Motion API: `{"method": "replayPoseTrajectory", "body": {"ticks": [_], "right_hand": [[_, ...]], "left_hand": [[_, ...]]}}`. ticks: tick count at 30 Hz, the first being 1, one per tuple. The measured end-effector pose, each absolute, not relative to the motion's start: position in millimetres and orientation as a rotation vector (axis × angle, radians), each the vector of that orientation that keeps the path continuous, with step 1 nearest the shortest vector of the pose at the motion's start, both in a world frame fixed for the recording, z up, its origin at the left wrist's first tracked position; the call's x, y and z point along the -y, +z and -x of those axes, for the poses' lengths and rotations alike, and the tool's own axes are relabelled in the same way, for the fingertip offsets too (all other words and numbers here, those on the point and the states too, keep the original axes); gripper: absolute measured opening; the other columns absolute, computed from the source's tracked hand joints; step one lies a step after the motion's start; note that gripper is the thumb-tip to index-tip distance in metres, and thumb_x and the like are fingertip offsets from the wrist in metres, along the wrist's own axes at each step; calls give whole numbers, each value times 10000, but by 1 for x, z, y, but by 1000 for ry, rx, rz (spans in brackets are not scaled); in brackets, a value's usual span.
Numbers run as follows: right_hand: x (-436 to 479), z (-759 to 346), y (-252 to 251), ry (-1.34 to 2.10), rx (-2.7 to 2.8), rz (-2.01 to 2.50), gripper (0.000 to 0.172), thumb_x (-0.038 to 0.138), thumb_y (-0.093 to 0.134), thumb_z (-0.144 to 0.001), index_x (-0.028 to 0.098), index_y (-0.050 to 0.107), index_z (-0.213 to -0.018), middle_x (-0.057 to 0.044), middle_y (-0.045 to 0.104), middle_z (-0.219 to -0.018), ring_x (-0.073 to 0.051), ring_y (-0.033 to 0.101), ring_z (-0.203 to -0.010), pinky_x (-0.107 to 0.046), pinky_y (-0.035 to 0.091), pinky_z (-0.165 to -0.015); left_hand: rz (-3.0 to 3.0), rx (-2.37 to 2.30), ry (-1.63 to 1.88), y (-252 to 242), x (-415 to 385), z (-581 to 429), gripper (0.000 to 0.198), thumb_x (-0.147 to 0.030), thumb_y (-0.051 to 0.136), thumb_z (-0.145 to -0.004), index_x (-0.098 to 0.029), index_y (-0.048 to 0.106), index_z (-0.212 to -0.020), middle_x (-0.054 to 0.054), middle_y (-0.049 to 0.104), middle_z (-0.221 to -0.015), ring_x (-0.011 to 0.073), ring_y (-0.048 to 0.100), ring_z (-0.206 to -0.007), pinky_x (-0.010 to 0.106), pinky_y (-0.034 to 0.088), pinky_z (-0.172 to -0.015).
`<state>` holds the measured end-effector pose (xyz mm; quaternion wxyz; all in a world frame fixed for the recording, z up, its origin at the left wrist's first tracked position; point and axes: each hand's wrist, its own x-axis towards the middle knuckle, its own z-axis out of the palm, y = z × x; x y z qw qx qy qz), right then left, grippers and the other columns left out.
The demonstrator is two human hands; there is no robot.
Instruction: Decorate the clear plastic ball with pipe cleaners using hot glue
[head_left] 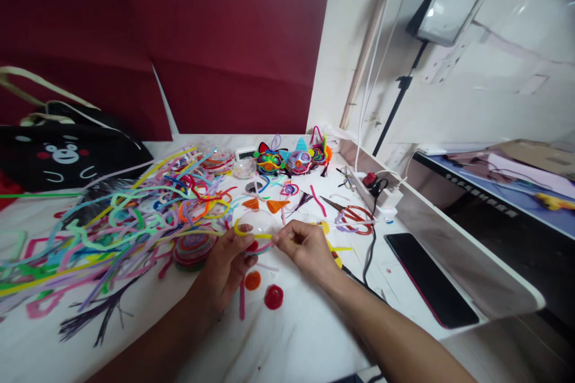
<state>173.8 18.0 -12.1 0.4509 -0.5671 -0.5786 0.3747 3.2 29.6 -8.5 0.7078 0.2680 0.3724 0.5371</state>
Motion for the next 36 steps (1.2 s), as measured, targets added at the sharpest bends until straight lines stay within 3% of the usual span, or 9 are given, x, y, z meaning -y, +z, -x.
{"method": "replayPoseTrajectory", "body": {"ticks": [17, 36], "right_hand": [[-22, -182, -8, 872, 1443, 1390, 214, 387, 668, -750, 173, 674, -736, 54, 486, -544, -80, 352, -489, -232, 232, -478], [-22, -186, -8, 922, 1440, 1336, 171, 338, 643, -760, 174, 690, -759, 34, 555, -597, -85, 402, -513, -224, 264, -492]], "left_hand": [[-497, -826, 1224, -1, -29, -6, 358, -127, 887, -497, -150, 671, -781, -30, 634, -694, 80, 555, -570, 188, 415, -417], [-498, -805, 1202, 2, -28, -6, 284, -128, 856, -523, -140, 688, -752, -28, 637, -647, 88, 551, -547, 195, 410, -413]]}}
